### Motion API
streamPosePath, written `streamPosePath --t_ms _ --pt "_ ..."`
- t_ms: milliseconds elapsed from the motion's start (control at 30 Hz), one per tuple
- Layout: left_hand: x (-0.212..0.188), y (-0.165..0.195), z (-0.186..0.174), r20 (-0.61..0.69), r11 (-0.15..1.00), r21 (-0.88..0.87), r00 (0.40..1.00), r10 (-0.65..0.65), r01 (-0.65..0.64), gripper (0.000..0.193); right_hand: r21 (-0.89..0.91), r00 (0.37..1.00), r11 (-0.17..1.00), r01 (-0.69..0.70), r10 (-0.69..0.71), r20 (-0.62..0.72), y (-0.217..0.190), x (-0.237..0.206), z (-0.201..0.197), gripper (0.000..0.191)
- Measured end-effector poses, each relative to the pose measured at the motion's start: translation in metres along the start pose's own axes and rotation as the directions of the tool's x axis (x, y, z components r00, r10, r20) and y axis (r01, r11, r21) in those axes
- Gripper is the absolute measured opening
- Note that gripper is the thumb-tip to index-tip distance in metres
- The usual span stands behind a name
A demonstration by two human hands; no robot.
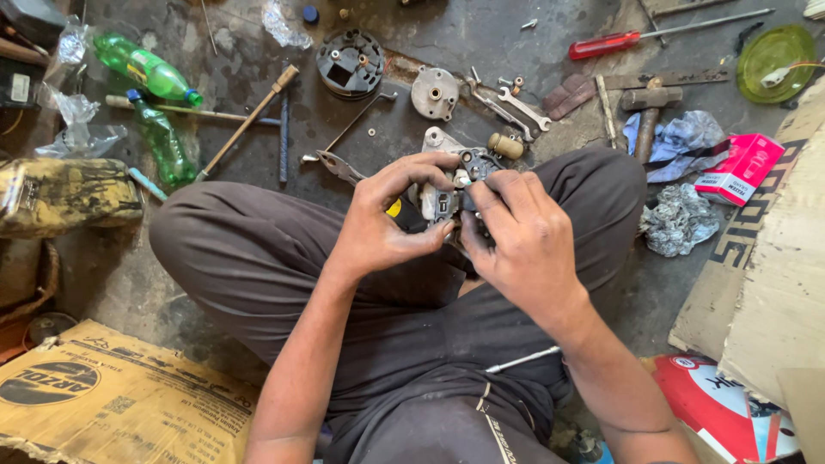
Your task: The person sits on the floor and disassembles an alternator using a socket wrench and screwdriver. They remove bolts and internal components, then reassemble the unit by inserting parts and tightening fasteners.
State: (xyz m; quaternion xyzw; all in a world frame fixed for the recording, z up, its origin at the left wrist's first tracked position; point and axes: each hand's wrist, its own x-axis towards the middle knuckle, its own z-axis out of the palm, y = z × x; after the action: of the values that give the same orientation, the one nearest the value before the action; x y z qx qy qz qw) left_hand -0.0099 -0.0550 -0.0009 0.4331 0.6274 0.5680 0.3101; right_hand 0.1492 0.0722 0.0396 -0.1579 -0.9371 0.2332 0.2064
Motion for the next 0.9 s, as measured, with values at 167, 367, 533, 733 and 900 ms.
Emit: streamPosePath --t_ms 167,367,533,733,900 --pt "0.0 -0.002 0.001 0.001 1.0 0.014 1.0 0.028 -0.028 0.041 0.058 0.995 0.993 0.103 -0.104 0.004 0.015 0.002 -0.002 0.033" --pt "-0.002 -0.004 -0.005 0.076 0.996 -0.061 0.995 0.066 -0.062 0.042 0.063 0.996 0.998 0.026 -0.021 -0.087 0.012 -0.006 0.006 0.033" --pt "-0.005 -0.009 -0.017 0.181 0.993 -0.098 0.98 0.083 -0.066 0.051 0.676 0.938 0.707 -0.208 0.34 -0.066 0.028 -0.032 -0.008 0.018" --pt "-0.014 -0.007 -0.012 0.137 0.986 -0.165 0.989 0.055 -0.032 0.068 0.683 0.752 0.592 -0.428 0.653 -0.094 0.061 -0.109 -0.038 0.011" --pt "-0.015 -0.004 -0.011 0.126 0.998 -0.036 0.99 0.064 -0.06 0.079 0.015 0.691 0.715 -0.699 0.668 0.276 0.058 -0.181 -0.063 0.036"
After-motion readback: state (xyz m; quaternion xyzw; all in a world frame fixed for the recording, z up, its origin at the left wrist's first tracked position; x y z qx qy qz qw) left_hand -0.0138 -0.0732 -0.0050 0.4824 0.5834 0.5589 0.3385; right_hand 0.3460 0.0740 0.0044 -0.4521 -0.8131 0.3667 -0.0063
